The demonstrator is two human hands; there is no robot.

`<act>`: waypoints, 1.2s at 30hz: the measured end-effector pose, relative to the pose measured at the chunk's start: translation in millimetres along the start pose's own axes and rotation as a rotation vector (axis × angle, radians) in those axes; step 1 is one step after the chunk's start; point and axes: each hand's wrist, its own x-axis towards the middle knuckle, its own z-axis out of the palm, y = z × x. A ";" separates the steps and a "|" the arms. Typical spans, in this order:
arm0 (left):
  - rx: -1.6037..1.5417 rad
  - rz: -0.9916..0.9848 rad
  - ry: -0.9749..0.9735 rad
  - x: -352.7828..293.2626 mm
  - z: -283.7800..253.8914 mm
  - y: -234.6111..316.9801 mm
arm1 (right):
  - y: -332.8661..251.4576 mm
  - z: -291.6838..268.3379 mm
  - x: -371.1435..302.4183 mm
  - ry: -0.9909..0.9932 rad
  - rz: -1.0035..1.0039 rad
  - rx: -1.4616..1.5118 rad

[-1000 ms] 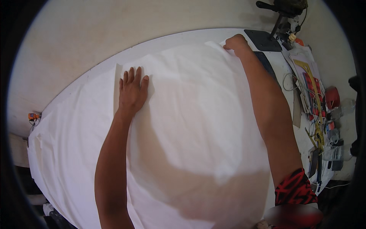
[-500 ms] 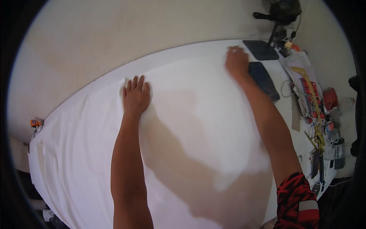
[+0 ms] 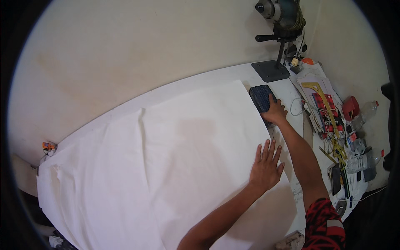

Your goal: The person lays a large white fabric on a table, smooths it, and uses scissors to cut a strip along its length. The person then folds the fabric and repeats the cutting process on another section.

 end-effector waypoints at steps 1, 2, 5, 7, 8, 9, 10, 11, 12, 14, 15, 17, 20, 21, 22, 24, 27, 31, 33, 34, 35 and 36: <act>-0.006 -0.010 -0.023 3.0 -4.7 -0.7 | -1.2 -7.9 2.9 -0.008 -0.030 0.055; -0.044 -0.007 -0.053 4.0 -9.7 -1.2 | -5.4 -19.5 7.0 -0.058 -0.007 0.192; -0.023 -0.009 -0.098 2.7 -18.4 1.0 | -25.4 -76.4 26.4 -0.152 -0.011 0.692; 0.072 -0.032 -0.138 1.8 -18.7 2.9 | -44.0 -98.9 18.8 -0.163 -0.093 0.762; 0.049 -0.013 -0.097 2.9 -17.9 3.6 | -53.8 -102.6 8.3 -0.118 -0.143 0.700; -0.008 -0.008 -0.045 2.1 -18.2 3.1 | -67.0 -100.1 -4.4 -0.046 -0.185 0.674; -0.034 0.007 0.003 2.6 -20.2 2.7 | -82.2 -93.6 -17.4 0.009 -0.183 0.545; -0.093 0.031 0.024 -0.5 -24.3 1.1 | -97.5 -84.4 -29.0 0.108 -0.207 0.440; -0.153 0.037 0.005 -6.6 -30.7 -0.4 | -115.5 -74.2 -36.9 0.115 -0.206 0.340; -0.426 -0.125 -0.162 -37.9 -50.1 -6.5 | -144.7 -54.4 -43.6 0.117 -0.203 0.162; -0.590 -0.186 -0.190 -60.2 -64.0 -13.3 | -153.7 -48.0 -41.3 0.133 -0.177 0.138; -0.486 -0.157 0.277 -147.0 -89.9 -22.4 | -158.8 -34.0 -41.0 0.149 -0.188 0.100; -0.259 -0.410 0.627 -308.8 -125.4 -58.8 | -117.0 -9.9 -73.5 0.401 -0.538 0.137; -0.109 -0.512 0.682 -370.2 -134.1 -67.1 | -96.8 2.7 -97.1 0.489 -0.650 0.190; 0.055 -0.625 0.616 -432.2 -142.7 -72.3 | -63.6 12.9 -126.5 0.395 -0.751 -0.166; 0.227 -0.904 0.504 -544.4 -146.3 -59.2 | -10.4 33.7 -184.1 0.369 -0.698 -0.239; 0.218 -1.118 0.401 -665.1 -135.2 -10.4 | 30.9 36.3 -232.6 0.275 -0.632 -0.159; 0.149 -1.118 0.378 -726.5 -116.5 25.0 | -37.2 17.4 -272.3 0.168 -0.187 -0.463; 0.103 -1.069 0.384 -738.0 -119.2 24.4 | -108.1 18.3 -337.7 0.301 -0.420 -0.275; 0.030 -1.037 0.417 -745.5 -123.6 22.2 | -149.2 22.1 -388.5 0.373 -0.602 -0.230; 0.035 -0.944 0.476 -756.9 -131.7 16.1 | -192.9 34.1 -455.3 0.366 -0.565 0.160; 0.036 -0.695 0.519 -774.7 -140.0 15.0 | -233.5 42.3 -529.5 0.203 -0.735 0.415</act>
